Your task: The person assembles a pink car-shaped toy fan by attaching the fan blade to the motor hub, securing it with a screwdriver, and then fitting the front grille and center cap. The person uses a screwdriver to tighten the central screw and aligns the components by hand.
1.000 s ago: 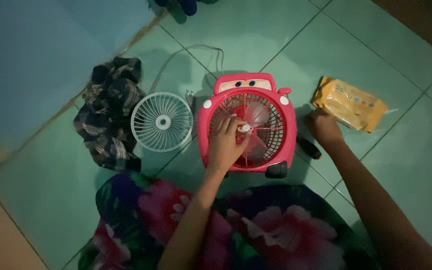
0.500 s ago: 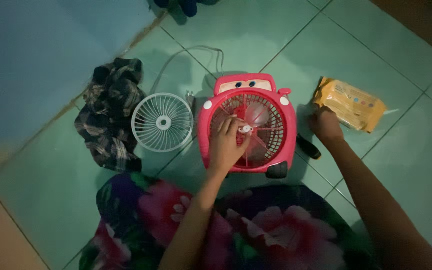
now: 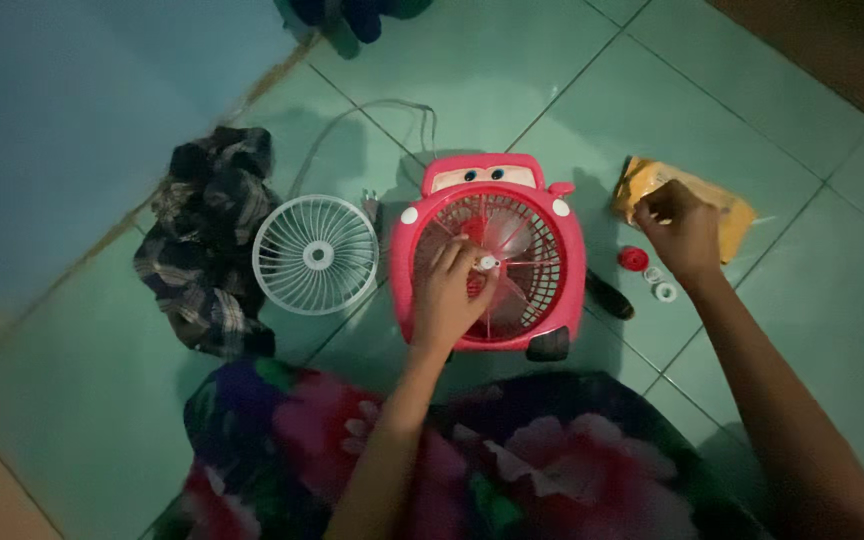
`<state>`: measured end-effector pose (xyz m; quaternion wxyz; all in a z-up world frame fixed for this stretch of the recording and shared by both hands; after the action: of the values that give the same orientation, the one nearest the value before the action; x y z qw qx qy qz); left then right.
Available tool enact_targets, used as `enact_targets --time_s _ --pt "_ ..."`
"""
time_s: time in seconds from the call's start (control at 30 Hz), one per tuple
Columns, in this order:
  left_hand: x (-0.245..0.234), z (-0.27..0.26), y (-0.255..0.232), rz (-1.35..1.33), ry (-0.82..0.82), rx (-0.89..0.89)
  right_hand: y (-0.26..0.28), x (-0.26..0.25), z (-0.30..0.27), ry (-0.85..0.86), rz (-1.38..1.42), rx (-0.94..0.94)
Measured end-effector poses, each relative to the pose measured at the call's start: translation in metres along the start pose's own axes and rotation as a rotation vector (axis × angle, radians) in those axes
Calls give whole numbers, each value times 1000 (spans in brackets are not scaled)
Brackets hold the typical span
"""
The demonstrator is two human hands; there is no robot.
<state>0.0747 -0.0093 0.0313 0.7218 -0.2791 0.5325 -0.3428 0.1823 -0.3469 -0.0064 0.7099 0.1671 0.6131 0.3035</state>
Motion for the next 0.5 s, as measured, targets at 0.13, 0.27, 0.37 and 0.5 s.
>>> enact_targets --time_s 0.13,0.27,0.37,0.5 --pt "1 1 3 -13 33 -32 60 -13 -3 -33 317 -120" --pt "1 -1 5 8 77 -51 127 18 -11 80 471 -200" --pt "1 -1 10 37 95 -49 166 42 -12 190 377 -314" --pt "3 -4 18 97 105 -89 195 65 -11 344 162 -437"
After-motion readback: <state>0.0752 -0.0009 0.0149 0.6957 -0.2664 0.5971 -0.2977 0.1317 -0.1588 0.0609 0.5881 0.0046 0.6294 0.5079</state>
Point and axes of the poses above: each hand's wrist, its own z-axis towards the middle knuckle, its own x-axis out of the palm, y = z × x, the point moved 7 cm from there along z, towards the middle knuckle, and after that the axes turned 7 degrees about -x, right-handed, at the moved point
